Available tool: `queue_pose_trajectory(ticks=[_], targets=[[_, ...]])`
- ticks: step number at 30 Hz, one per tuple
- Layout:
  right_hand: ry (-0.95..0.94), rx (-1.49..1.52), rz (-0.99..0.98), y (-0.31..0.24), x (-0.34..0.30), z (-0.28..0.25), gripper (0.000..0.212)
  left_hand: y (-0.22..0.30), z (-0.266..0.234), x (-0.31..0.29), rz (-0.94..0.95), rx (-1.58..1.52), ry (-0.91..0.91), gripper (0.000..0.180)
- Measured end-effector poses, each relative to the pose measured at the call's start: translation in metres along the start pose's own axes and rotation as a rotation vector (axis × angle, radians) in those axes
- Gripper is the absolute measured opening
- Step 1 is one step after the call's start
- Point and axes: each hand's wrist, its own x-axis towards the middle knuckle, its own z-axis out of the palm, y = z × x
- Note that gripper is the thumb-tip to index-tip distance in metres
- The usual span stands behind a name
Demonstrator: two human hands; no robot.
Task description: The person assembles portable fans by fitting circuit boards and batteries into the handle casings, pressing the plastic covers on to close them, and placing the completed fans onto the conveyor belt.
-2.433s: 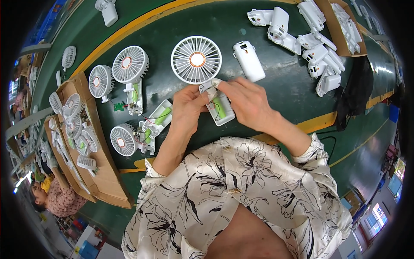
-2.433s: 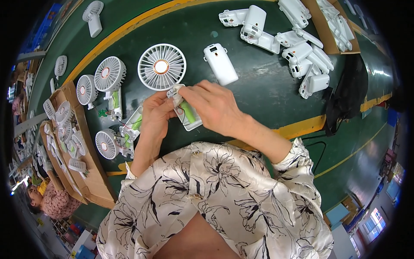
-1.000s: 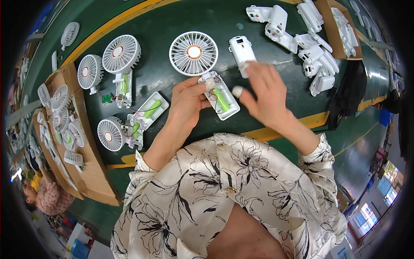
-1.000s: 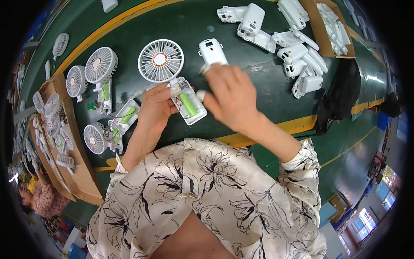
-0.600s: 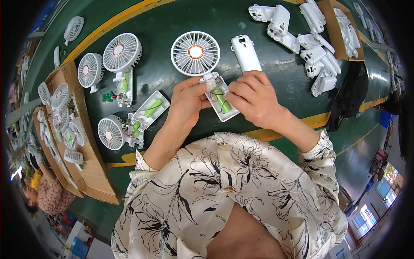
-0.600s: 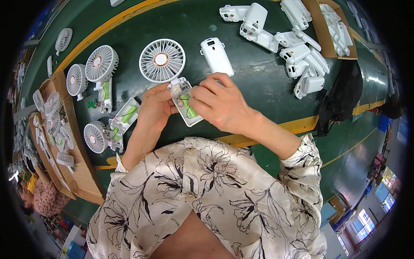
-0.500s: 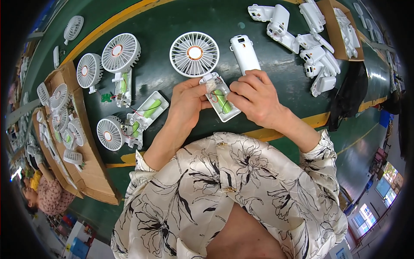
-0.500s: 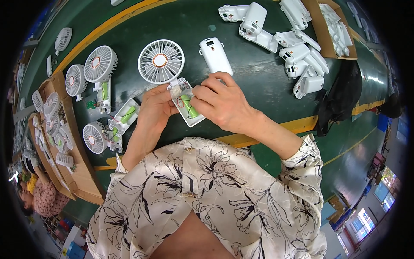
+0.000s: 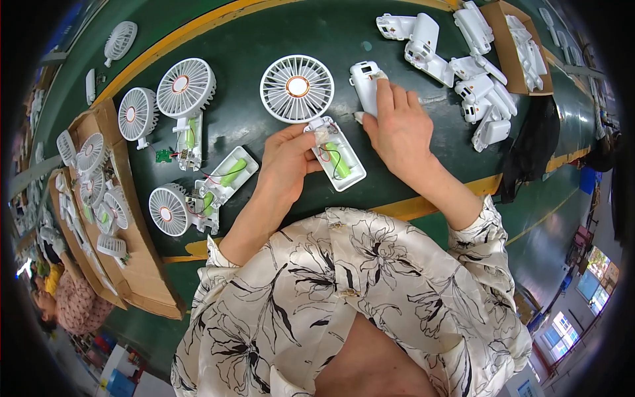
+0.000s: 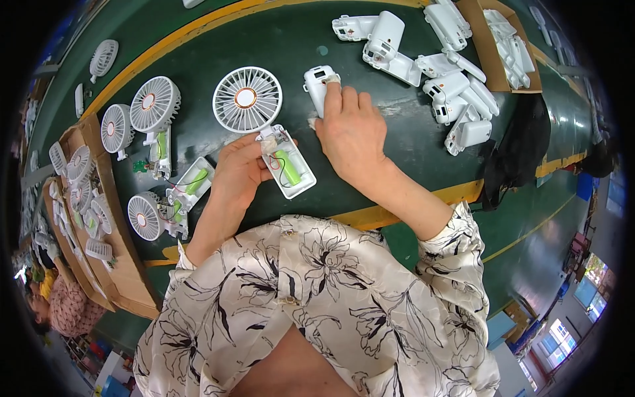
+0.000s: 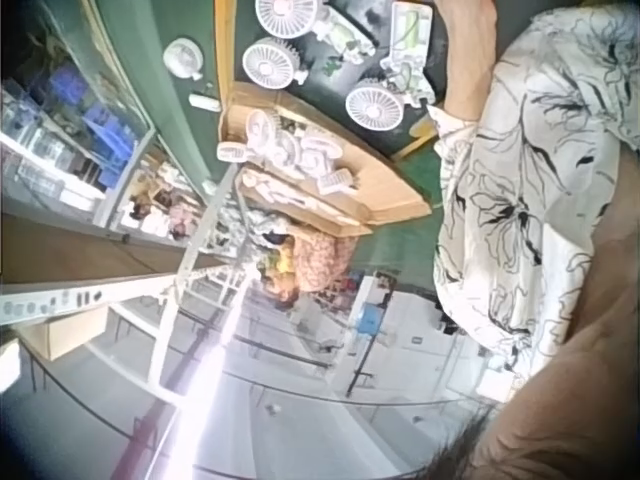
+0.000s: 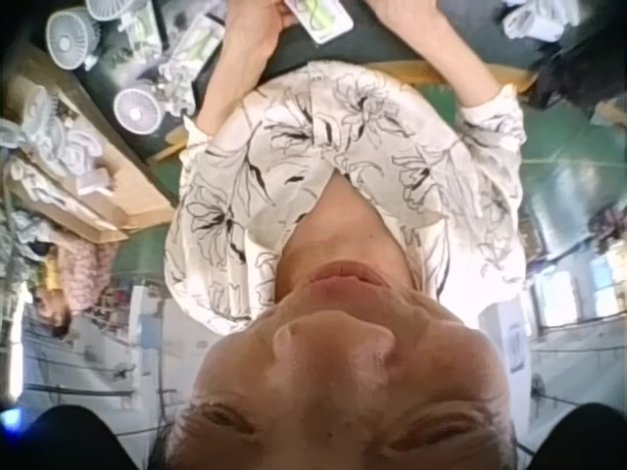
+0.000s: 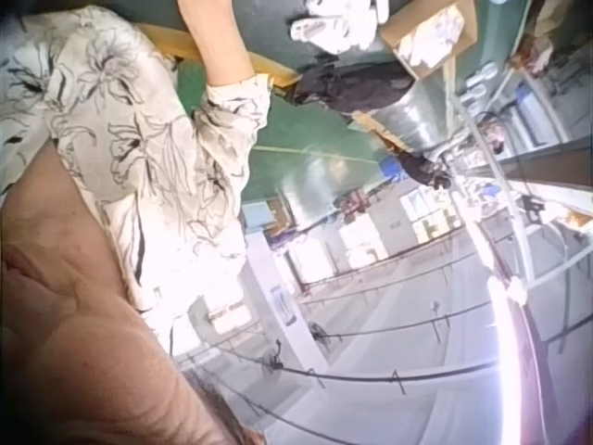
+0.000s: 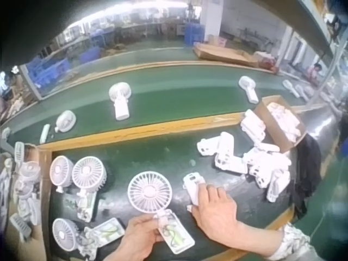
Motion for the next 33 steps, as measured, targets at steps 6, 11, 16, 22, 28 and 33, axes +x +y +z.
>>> queue_pose_trajectory(ticks=[6,11,16,22,28,33], targets=[[0.008,0.019,0.052,0.009,0.001,-0.005,0.052,0.002,0.003,-0.002,-0.019,-0.015,0.023,0.030],[0.005,0.344,0.074,-0.010,-0.007,-0.038,0.055,0.008,0.005,-0.006,-0.014,-0.130,0.019,0.038],[-0.080,0.392,-0.248,-0.051,-0.036,-0.061,0.058,0.007,0.004,-0.003,-0.019,-0.223,-0.041,0.056],[-0.066,0.295,-0.299,-0.059,-0.029,-0.041,0.055,0.005,0.005,-0.005,-0.035,-0.164,0.033,0.062],[-0.042,0.285,-0.241,-0.051,-0.022,-0.028,0.052,0.008,0.006,-0.006,-0.025,-0.176,-0.047,0.067],[-0.096,0.330,-0.221,-0.046,-0.019,-0.027,0.053,0.008,0.004,-0.006,-0.019,-0.162,-0.058,0.068]])
